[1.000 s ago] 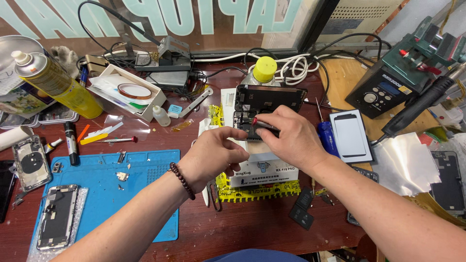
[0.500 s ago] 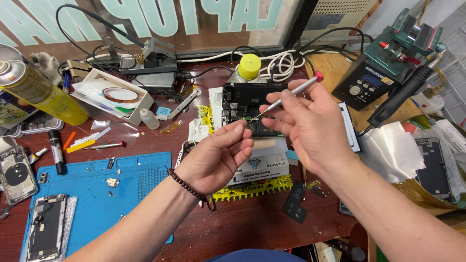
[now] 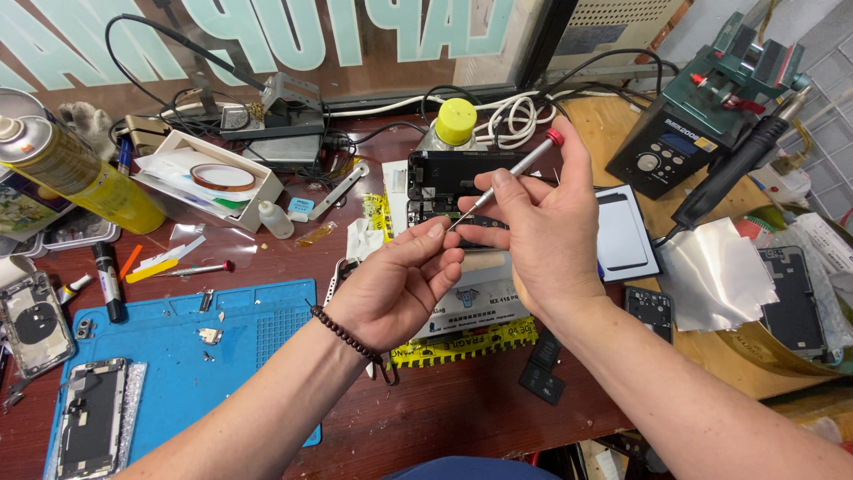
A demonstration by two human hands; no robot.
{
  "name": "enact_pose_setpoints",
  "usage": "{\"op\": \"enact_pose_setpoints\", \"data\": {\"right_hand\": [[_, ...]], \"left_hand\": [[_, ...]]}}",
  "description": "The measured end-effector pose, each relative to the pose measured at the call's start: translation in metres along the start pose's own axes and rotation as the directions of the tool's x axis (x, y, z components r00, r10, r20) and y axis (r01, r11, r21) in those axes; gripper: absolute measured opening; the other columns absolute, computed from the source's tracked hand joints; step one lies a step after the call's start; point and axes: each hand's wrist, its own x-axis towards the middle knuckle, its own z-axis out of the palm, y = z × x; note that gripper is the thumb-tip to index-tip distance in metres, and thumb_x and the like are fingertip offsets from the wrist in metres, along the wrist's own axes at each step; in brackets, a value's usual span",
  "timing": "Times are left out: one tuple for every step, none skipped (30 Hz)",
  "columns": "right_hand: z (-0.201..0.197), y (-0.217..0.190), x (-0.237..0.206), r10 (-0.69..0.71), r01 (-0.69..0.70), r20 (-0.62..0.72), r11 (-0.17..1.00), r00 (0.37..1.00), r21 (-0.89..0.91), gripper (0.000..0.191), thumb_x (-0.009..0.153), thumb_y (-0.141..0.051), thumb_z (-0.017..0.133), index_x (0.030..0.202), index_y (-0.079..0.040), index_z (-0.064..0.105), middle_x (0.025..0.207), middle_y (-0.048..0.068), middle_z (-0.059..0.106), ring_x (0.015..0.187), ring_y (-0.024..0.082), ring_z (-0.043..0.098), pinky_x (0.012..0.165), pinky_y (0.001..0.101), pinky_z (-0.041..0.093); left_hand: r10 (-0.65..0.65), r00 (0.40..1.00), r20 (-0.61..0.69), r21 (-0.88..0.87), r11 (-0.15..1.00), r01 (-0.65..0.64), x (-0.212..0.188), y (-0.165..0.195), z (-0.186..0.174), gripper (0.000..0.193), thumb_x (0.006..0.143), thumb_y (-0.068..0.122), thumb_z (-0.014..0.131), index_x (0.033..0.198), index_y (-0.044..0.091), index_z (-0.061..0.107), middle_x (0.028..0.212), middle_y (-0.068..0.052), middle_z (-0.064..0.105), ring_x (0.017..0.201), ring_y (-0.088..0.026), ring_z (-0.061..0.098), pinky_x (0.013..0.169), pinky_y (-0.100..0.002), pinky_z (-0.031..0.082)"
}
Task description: The person reassembles a disassembled smartphone on a repair bench. They connect internal ribbon cables, align the screen assembly, and use a screwdriver to secure screws. The person also handles small components and tools while working on the device.
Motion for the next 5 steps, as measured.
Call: {"op": "enact_pose_setpoints", "data": {"right_hand": [[0.0002,0.0002,-0.0002,-0.003,0.003,-0.001,1.000,1.000,0.001,0.065,0.101,-0.003,0.053,0.157,-0.017,0.021,0.107,0.017,0.068,0.085,0.024,0.075,0.064,0.0371,0.067],[0.0008,0.0002,-0.0006,0.000,0.000,-0.005,1.000,1.000,-0.001,0.065,0.101,-0.003,0.053,0.156,-0.017,0.021,0.107,0.017,0.069,0.085,0.024,0.075,0.064,0.0371,0.067],[0.0010,0.0003,-0.0005,0.003,-0.004,-0.008,1.000,1.000,-0.004,0.065,0.101,-0.003,0.053,0.156,-0.018,0.021,0.106,0.017,0.069,0.085,0.024,0.075,0.064,0.0371,0.067],[0.0012,0.0004,-0.0006,0.007,-0.007,-0.011,1.000,1.000,-0.006,0.065,0.101,-0.003,0.053,0.155,-0.018,0.021,0.106,0.017,0.069,0.084,0.024,0.075,0.064,0.0371,0.067],[0.0023,-0.0002,-0.0016,0.006,-0.006,-0.008,1.000,1.000,-0.009,0.065,0.101,-0.003,0.053,0.155,-0.019,0.021,0.107,0.017,0.069,0.085,0.024,0.075,0.064,0.0372,0.067]], "left_hand": [[0.000,1.000,0.000,0.002,1.000,0.000,-0.0003,0.0000,0.0001,0.018,0.100,0.012,0.062,0.118,0.005,0.062,0.100,-0.006,0.071,0.087,-0.014,0.070,0.082,-0.028,0.061],[-0.001,1.000,0.000,0.003,1.000,0.001,-0.0005,0.0002,0.0004,0.019,0.100,0.012,0.062,0.118,0.005,0.061,0.100,-0.006,0.071,0.087,-0.014,0.070,0.082,-0.028,0.061],[-0.002,1.000,-0.001,0.003,1.000,0.002,-0.0001,0.0000,0.0007,0.019,0.100,0.012,0.062,0.118,0.005,0.061,0.100,-0.006,0.071,0.086,-0.014,0.070,0.082,-0.028,0.061],[-0.003,1.000,-0.001,0.002,1.000,0.003,0.0001,0.0000,0.0009,0.019,0.100,0.012,0.061,0.119,0.005,0.061,0.100,-0.006,0.071,0.086,-0.014,0.070,0.082,-0.028,0.061],[-0.006,1.000,-0.004,0.004,1.000,0.006,-0.0014,0.0006,0.0009,0.020,0.100,0.012,0.062,0.119,0.005,0.061,0.100,-0.007,0.071,0.086,-0.014,0.070,0.082,-0.028,0.062]]}}
